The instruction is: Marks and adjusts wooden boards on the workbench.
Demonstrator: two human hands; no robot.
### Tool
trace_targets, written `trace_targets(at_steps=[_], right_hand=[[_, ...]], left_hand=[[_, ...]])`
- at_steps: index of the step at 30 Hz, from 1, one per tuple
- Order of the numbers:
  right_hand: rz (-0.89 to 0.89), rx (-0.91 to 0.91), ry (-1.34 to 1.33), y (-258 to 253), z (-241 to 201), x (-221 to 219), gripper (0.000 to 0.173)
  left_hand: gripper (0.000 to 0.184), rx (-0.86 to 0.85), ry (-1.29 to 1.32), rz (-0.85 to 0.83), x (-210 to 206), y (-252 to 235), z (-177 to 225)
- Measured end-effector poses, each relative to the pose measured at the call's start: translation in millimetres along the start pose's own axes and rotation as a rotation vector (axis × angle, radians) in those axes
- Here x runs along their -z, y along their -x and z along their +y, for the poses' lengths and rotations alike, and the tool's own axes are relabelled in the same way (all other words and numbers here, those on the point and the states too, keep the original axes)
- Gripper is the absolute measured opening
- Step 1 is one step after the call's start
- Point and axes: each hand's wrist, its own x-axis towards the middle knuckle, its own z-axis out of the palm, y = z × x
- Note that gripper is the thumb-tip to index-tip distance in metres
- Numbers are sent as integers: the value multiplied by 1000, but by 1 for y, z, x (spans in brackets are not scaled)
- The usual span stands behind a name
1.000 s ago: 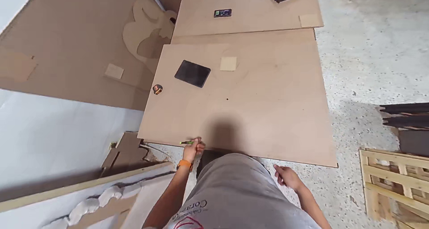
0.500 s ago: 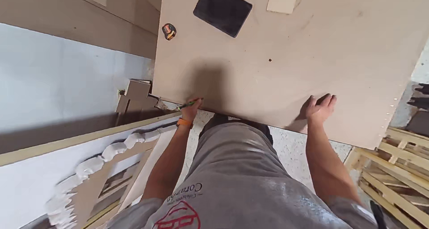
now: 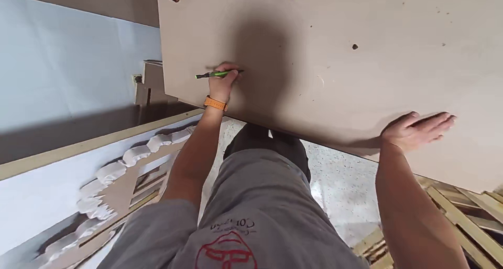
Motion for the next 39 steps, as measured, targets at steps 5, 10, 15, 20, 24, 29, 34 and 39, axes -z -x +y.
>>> trace_targets(at_steps=[5, 10, 15, 20, 24, 29, 34, 39], right_hand=[[-14, -17, -24, 0, 7, -5, 78], [-45, -75, 6, 1, 8, -7, 78], [-37, -45, -38, 1, 3, -7, 79], [28, 32, -29, 1, 8, -5, 77], [13, 4, -21, -4, 6, -11, 79], [-17, -16, -1, -3, 6, -10, 80], [-1, 11, -21, -1, 11, -9, 80], [-63, -42, 2, 1, 6, -10, 77]], left_hand=[[17, -132, 82, 42, -19, -40, 4], [13, -237, 89, 102, -40, -101, 20], [10, -252, 46, 155, -46, -124, 32], [6, -243, 89, 83, -47, -95, 10], [11, -276, -10, 60, -60, -26, -9], [22, -133, -209, -39, -108, 105, -33], [21, -86, -105, -114, -156, 170, -39], [18, -150, -112, 75, -117, 85, -24]])
